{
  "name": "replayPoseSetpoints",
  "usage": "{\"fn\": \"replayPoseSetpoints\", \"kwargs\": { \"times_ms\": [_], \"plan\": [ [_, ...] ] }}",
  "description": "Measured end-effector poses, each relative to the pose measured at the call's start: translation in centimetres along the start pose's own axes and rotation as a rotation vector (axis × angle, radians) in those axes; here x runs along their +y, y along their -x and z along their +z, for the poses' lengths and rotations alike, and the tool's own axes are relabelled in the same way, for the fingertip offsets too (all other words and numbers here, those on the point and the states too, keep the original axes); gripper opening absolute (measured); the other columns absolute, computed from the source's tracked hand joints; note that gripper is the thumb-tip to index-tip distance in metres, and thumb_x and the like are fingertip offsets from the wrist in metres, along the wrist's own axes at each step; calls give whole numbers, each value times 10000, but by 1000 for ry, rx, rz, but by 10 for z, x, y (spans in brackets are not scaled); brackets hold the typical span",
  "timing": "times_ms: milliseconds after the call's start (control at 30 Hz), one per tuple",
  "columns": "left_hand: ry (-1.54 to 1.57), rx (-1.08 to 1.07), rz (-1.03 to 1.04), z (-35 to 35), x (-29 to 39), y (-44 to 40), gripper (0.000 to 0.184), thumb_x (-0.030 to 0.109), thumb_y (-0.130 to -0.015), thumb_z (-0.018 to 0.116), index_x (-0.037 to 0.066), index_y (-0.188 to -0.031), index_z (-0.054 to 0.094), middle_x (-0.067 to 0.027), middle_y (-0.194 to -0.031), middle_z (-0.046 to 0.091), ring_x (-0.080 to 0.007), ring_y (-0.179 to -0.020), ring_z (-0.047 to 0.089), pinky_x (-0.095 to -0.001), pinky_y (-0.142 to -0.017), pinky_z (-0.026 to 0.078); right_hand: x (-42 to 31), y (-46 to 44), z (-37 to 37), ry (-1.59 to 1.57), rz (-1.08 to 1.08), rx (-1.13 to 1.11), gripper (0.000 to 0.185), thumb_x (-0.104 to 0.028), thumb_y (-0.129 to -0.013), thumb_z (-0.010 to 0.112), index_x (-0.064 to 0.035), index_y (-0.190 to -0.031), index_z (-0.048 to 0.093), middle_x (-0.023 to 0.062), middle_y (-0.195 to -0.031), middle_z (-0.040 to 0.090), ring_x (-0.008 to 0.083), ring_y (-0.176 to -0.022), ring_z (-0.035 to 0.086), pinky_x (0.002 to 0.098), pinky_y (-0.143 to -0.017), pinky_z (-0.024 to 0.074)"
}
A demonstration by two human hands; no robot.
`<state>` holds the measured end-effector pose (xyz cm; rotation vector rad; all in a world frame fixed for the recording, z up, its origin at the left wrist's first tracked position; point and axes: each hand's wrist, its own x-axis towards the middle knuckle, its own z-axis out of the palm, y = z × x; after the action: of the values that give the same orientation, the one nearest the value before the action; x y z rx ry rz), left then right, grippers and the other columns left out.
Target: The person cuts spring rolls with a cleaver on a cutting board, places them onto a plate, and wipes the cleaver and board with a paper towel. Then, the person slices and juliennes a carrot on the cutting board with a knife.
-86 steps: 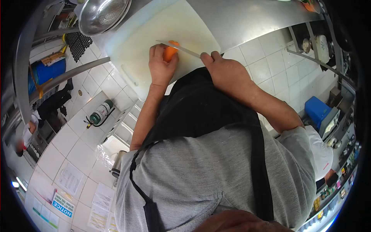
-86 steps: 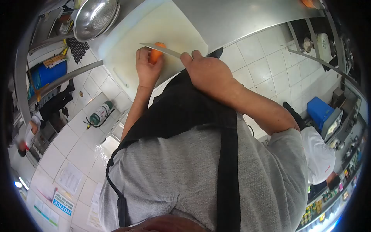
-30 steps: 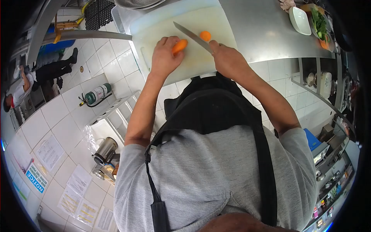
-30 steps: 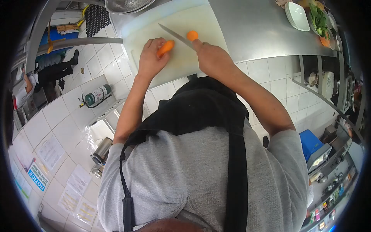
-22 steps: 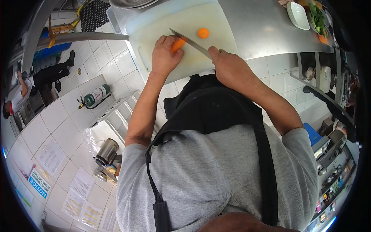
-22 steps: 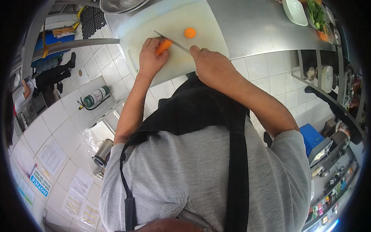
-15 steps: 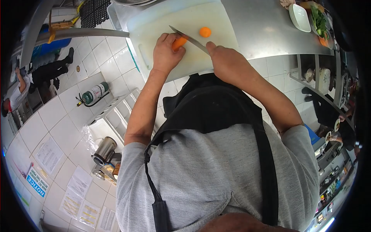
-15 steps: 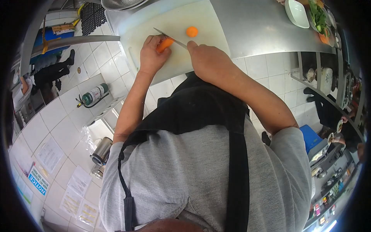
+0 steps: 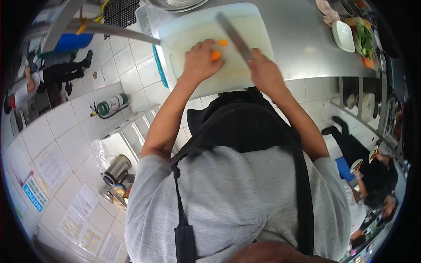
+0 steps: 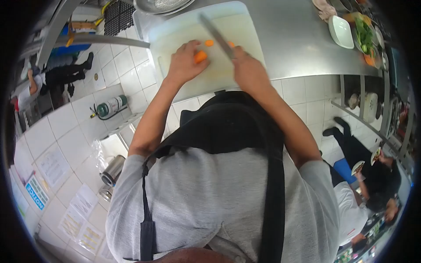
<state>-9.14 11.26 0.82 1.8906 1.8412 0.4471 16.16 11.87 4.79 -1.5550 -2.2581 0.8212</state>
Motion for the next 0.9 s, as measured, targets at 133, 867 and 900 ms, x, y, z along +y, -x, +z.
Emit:
{"fn": "replayPoseSetpoints", "kwargs": {
  "times_ms": [133, 867, 900],
  "plan": [
    [-99, 60, 176, 30, 17, -26, 694, 373, -818, 840, 133, -1440, 647, -166, -1243, 691, -378, -1213, 667, -552, -985, 552, 52, 5, -4, 187, 79, 11, 356, -116, -1029, 587, 35, -1349, 546, 327, -1031, 736, 532, -968, 716, 620, -835, 566],
    [461, 653, -205, -36, -89, 56, 261, -24, -812, 748, 45, -1038, 635, -137, -1012, 668, -306, -879, 732, -400, -778, 617, 41, -7, -8, 245, 223, -76, 334, -151, -1067, 552, 50, -1321, 469, 358, -959, 726, 551, -919, 727, 622, -814, 585],
    [480, 685, -292, -27, -141, 65, 242, 32, -827, 761, 46, -1041, 649, -152, -1010, 676, -337, -910, 732, -433, -818, 618, 43, -6, -7, 262, 204, -73, 342, -148, -1064, 556, 51, -1329, 473, 353, -957, 729, 544, -916, 732, 615, -813, 590]
  ]
}}
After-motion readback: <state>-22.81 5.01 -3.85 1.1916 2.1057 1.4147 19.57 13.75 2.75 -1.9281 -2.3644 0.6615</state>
